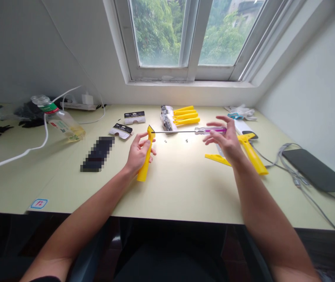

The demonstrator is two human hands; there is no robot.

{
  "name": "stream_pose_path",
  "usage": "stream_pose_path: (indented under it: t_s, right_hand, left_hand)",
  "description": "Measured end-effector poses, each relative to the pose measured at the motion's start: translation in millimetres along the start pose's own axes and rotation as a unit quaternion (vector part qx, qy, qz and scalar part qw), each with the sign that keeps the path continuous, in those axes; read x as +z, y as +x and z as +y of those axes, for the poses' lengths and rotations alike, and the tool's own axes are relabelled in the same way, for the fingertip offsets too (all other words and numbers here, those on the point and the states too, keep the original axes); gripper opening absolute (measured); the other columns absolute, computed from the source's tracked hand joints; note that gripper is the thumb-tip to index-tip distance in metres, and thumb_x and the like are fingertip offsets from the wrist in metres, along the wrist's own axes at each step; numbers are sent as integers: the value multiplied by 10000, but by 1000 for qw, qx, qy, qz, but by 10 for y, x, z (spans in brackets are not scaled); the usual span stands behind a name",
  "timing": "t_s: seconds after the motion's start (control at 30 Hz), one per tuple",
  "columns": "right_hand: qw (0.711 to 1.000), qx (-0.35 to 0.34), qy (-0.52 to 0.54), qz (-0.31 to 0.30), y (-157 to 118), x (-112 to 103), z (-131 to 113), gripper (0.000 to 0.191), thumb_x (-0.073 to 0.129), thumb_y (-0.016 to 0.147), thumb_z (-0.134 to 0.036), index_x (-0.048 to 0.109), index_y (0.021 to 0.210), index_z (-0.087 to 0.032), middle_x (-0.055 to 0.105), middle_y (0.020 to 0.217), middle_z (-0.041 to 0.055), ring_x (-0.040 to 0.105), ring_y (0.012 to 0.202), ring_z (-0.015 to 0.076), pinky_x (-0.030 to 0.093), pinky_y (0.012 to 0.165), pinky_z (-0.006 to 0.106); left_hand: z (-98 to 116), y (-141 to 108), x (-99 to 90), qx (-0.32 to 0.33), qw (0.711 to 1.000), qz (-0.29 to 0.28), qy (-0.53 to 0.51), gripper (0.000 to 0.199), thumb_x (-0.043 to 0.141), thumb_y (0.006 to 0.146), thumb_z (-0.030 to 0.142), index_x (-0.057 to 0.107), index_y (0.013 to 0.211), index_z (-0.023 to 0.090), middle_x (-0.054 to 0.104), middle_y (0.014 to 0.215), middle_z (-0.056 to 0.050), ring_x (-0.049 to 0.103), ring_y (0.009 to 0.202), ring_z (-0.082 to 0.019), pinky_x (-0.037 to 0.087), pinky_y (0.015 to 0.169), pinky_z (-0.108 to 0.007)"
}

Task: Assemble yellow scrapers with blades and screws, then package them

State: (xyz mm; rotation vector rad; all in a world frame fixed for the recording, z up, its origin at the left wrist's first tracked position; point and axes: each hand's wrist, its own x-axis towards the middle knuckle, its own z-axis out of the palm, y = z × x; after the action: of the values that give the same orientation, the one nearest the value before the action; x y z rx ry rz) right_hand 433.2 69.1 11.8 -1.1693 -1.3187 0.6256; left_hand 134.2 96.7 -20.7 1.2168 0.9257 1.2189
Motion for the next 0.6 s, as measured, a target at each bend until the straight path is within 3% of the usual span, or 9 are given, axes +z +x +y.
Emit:
stream_pose_path:
  t_s: [0.07,0.17,0.3,0.4,0.53,0.6]
  right_hand:
    - [1000,1,1,-23,-2,10,5,501,749,786,-508,496,1145,-268,601,743,-48,542,453,100,497,435,250]
    - [1000,23,-15,-4,-2,27,21,393,657,848,-571,515,985,-231,533,608,-68,470,391,80,418,371,212]
    - [998,20,29,-42,6,27,28,583,785,741,-529,465,1153,-268,643,816,-32,598,500,116,526,464,261]
    - [1000,18,7,-7,7,18,15,450,697,815,-565,512,1069,-243,607,722,-44,539,439,93,479,420,234]
    - [999,6,24,-35,4,12,2,541,772,759,-518,496,1151,-268,638,828,-32,599,508,112,516,466,256]
    - [1000,13,9,-10,4,6,4,443,729,796,-542,533,1054,-241,594,707,-52,541,443,95,463,416,232]
  left_hand:
    - [-5,8,-6,1,1000,14,8,452,695,832,429,498,1197,249,645,1131,-99,634,574,-107,456,367,-191]
    - [-19,18,-16,6,999,23,26,437,684,841,427,507,1201,253,646,1134,-97,640,583,-109,463,373,-190]
    - [-43,20,-18,9,999,24,41,419,667,857,420,509,1211,261,647,1129,-90,641,579,-111,467,368,-194]
    - [-50,18,-12,11,999,16,48,436,667,858,433,505,1225,263,652,1118,-87,636,567,-105,462,362,-187]
    - [-41,14,-7,15,998,18,50,440,668,860,436,503,1230,264,657,1107,-86,633,564,-101,462,362,-182]
    - [-37,9,-7,18,998,18,55,447,664,865,433,501,1248,270,656,1107,-87,634,566,-102,466,366,-182]
